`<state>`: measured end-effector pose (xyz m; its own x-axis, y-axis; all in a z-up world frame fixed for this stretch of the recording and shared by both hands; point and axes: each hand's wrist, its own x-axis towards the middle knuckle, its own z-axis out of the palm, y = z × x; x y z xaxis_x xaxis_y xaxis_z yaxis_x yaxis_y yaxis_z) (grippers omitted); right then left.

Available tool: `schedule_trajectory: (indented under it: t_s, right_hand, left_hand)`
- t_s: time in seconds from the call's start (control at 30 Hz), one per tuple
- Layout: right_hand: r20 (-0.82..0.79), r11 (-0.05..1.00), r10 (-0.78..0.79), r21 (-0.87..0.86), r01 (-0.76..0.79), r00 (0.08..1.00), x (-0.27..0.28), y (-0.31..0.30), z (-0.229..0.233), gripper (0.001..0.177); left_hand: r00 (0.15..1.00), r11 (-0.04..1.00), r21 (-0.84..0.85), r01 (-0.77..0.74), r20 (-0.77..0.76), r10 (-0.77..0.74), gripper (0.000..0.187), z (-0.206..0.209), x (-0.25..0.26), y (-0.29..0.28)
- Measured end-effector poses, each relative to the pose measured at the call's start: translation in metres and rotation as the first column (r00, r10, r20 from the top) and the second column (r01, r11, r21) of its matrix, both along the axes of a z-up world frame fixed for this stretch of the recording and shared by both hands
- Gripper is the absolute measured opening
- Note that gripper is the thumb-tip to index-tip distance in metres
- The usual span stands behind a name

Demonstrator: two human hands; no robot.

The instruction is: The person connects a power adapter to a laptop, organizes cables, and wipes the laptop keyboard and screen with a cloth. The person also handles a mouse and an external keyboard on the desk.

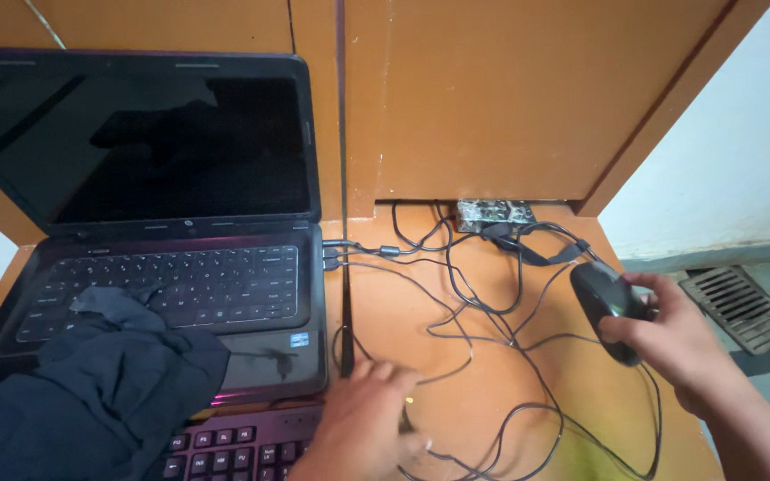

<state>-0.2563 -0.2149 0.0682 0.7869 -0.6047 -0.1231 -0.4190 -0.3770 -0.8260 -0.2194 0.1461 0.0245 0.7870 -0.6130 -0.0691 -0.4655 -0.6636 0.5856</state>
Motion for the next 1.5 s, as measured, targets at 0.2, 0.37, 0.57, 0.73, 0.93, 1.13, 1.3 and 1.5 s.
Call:
schedule_trajectory:
  t_s: [0.2, 0.37, 0.57, 0.73, 0.93, 1.13, 1.3, 1.5]
  right_hand:
    - [0.061, 0.999, 0.02, 0.043, -0.023, 0.998, -0.002, 0.0, 0.002, 0.08]
    - [0.073, 0.995, 0.063, 0.067, -0.068, 0.995, -0.001, 0.009, 0.001, 0.079]
    - [0.059, 0.992, 0.114, 0.055, -0.117, 0.992, 0.001, 0.021, -0.003, 0.08]
    - [0.015, 0.991, 0.123, 0.044, -0.124, 0.992, 0.006, 0.025, -0.004, 0.081]
    - [-0.001, 0.992, 0.122, -0.014, -0.122, 0.993, 0.005, 0.027, -0.001, 0.081]
    - [-0.078, 0.987, 0.112, -0.106, -0.12, 0.991, 0.002, 0.026, -0.003, 0.08]
    - [-0.097, 0.987, 0.103, -0.114, -0.114, 0.99, 0.001, 0.022, -0.002, 0.079]
    - [0.113, 0.999, 0.037, -0.02, -0.035, 0.993, 0.0, 0.002, -0.002, 0.082]
  left_hand:
    - [0.964, 0.995, 0.105, -0.001, 0.263, -0.027, 0.07, -0.026, -0.006, -0.013]
    - [0.837, 0.912, 0.006, 0.411, 0.393, -0.38, 0.029, -0.062, -0.023, -0.039]
    - [0.868, 0.927, 0.123, 0.354, 0.325, -0.375, 0.015, -0.099, -0.031, -0.041]
    - [0.714, 0.915, 0.142, 0.378, 0.584, -0.385, 0.01, -0.115, -0.018, -0.04]
    - [0.728, 0.969, 0.096, 0.226, 0.645, -0.233, 0.008, -0.109, -0.015, -0.04]
    - [0.72, 0.995, 0.077, 0.067, 0.686, -0.102, 0.011, -0.097, -0.01, -0.038]
    - [0.753, 0.989, 0.09, 0.122, 0.641, -0.151, 0.007, -0.091, -0.008, -0.036]
    - [0.895, 0.933, 0.24, 0.268, 0.297, -0.333, 0.008, -0.064, -0.001, -0.013]
